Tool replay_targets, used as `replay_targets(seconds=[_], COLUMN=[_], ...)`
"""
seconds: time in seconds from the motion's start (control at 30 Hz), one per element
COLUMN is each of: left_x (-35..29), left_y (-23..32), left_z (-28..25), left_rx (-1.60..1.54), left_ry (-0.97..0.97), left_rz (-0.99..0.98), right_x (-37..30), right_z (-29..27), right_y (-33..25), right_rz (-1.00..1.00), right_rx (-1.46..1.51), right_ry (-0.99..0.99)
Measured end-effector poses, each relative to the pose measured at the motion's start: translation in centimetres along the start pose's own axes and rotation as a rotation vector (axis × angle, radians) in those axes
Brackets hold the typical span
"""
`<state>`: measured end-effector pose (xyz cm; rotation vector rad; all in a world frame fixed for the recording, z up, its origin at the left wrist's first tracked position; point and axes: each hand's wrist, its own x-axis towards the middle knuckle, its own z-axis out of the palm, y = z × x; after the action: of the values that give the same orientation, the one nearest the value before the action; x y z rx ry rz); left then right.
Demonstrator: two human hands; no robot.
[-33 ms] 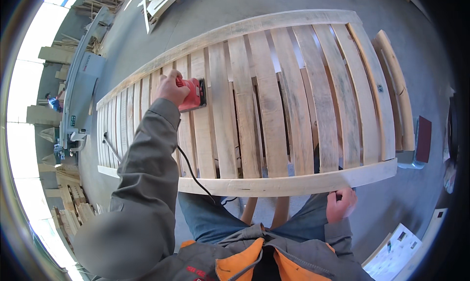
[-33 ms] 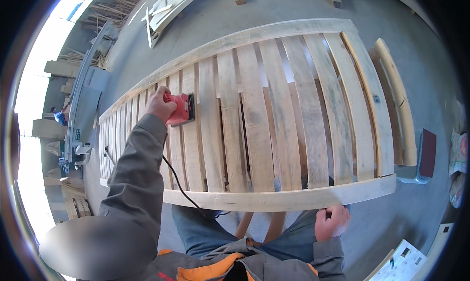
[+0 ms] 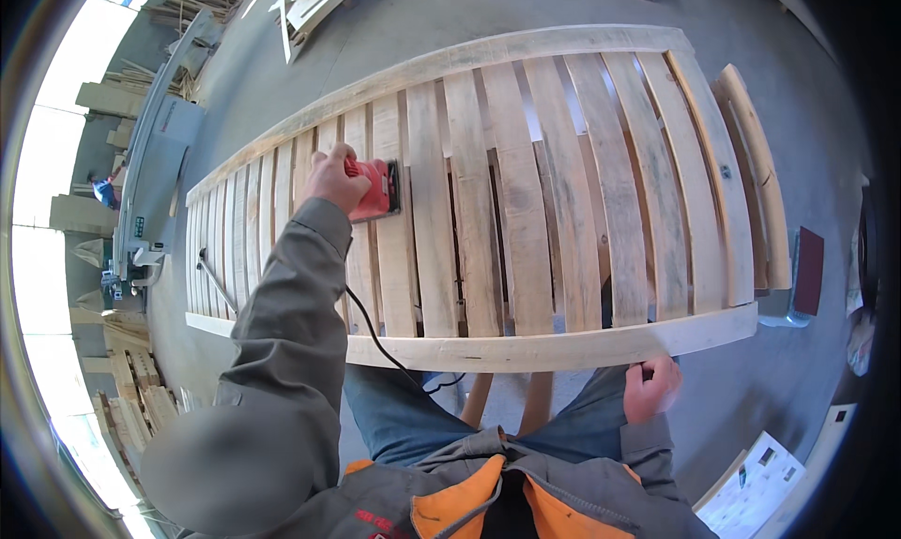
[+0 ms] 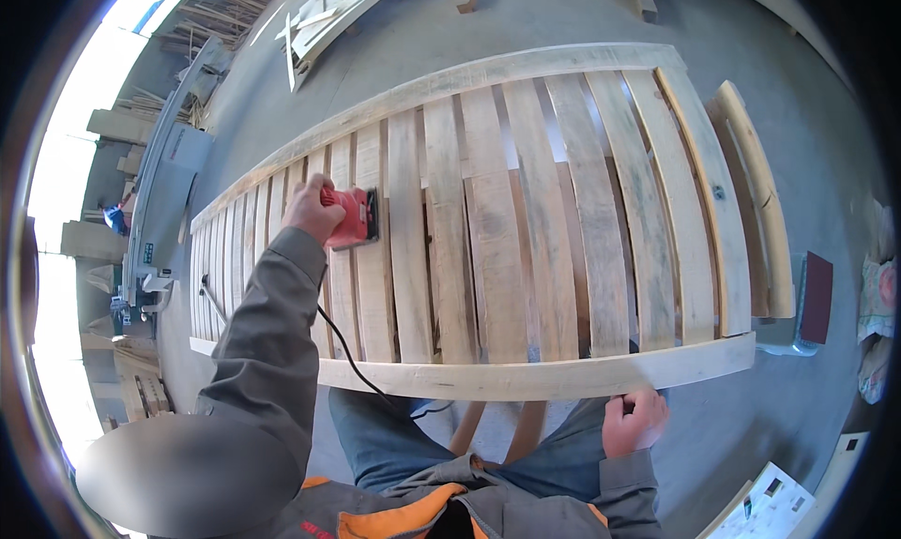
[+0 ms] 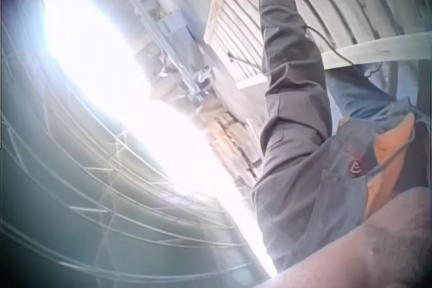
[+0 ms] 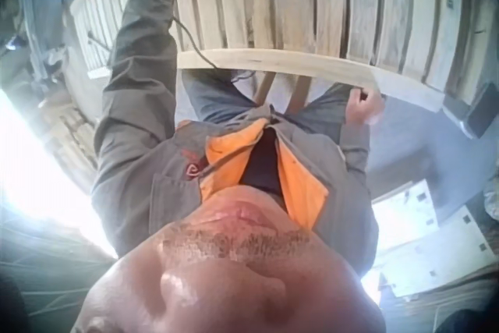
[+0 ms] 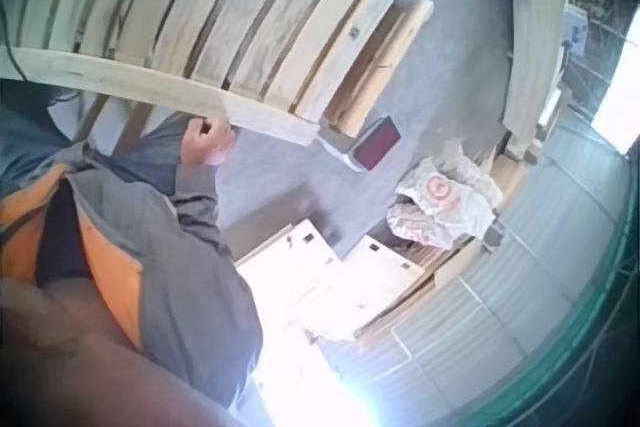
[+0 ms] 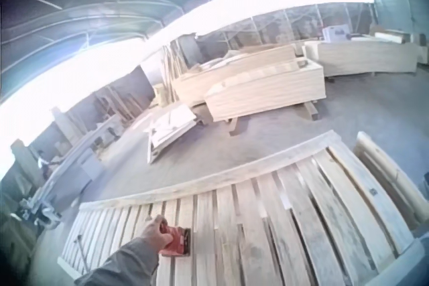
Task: The person uses a red electric sander to smooth the surface of a wooden frame composed of multiple slats. They move the sander along the slats and edges, occasionally adjusting their grip and position to reach different areas.
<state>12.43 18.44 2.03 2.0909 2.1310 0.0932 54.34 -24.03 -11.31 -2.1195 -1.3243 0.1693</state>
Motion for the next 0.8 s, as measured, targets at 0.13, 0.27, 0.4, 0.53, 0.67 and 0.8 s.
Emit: replay_targets(seconds=[0.13, 0.27, 0.4, 0.53, 0.67, 0.8], left_x=[-5.2, -10.1, -13.9, -13.7, -9.1, -4.9], left_y=[-1.7, -1.3, -0.9, -1.2, -1.3, -1.8], left_z=[-0.1, -0.7, -1.1, -0.6, -0.4, -0.5], left_rx=[-0.023, -0.038, -0.047, -0.074, -0.066, -0.041], left_ry=[-0.015, -0.040, -0.078, -0.027, -0.011, -0.003], left_rz=[-0.017, -0.036, -0.077, -0.036, -0.028, -0.032], right_x=[-0.3, -0.3, -0.5, -0.5, -0.5, -0.4], right_z=[0.5, 0.8, 0.8, 0.8, 0.6, 0.7], right_y=[-0.1, -0.4, -0.4, -0.3, -0.2, -0.4], right_rz=[-0.027, -0.026, 0.005, -0.011, -0.039, -0.008], right_rx=[-0.004, -0.022, -0.030, -0.008, -0.003, 0.005], right_ry=[-0.005, -0.009, -0.038, -0.034, -0.042, -0.044])
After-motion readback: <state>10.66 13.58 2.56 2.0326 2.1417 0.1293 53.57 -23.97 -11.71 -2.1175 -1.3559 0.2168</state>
